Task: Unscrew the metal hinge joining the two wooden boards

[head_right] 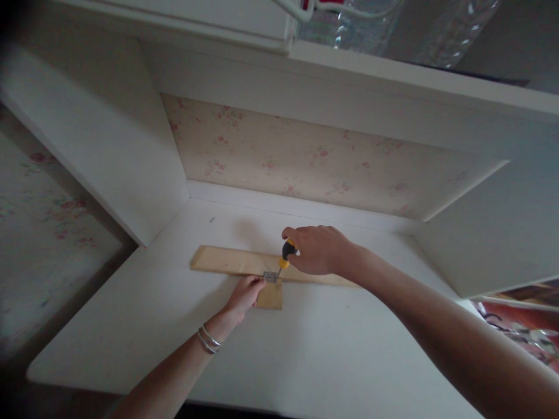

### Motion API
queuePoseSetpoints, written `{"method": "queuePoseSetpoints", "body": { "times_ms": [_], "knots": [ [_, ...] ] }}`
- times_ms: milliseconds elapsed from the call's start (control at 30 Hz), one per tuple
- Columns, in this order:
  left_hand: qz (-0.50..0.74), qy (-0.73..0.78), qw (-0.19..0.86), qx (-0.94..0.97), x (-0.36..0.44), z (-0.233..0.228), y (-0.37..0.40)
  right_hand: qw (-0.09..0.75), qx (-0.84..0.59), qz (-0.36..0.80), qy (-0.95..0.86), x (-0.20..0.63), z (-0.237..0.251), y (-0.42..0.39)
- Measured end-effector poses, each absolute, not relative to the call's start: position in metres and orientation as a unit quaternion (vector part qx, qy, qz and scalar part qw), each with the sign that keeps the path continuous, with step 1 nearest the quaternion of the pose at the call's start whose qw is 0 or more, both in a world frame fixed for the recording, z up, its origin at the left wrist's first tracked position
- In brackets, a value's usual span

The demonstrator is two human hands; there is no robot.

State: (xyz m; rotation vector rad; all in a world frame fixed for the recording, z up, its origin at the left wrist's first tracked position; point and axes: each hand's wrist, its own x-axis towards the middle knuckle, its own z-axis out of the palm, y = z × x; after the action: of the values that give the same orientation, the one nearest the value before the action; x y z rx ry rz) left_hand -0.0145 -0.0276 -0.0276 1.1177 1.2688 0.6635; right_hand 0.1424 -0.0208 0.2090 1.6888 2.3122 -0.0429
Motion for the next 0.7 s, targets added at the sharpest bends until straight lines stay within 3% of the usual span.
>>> {"method": "queuePoseSetpoints", "body": {
  "times_ms": [500,700],
  "knots": [
    [0.286,0.561,0.622,0.465,-0.016,-0.025,-0.028,0.19,0.605,0.02,0.773,0.137,0.215,-0.009],
    [0.285,0.554,0.626,0.468,-0.015,-0.029,-0.027,0.161,0.568,-0.019,0.807,0.138,0.212,-0.01]
  ]
}}
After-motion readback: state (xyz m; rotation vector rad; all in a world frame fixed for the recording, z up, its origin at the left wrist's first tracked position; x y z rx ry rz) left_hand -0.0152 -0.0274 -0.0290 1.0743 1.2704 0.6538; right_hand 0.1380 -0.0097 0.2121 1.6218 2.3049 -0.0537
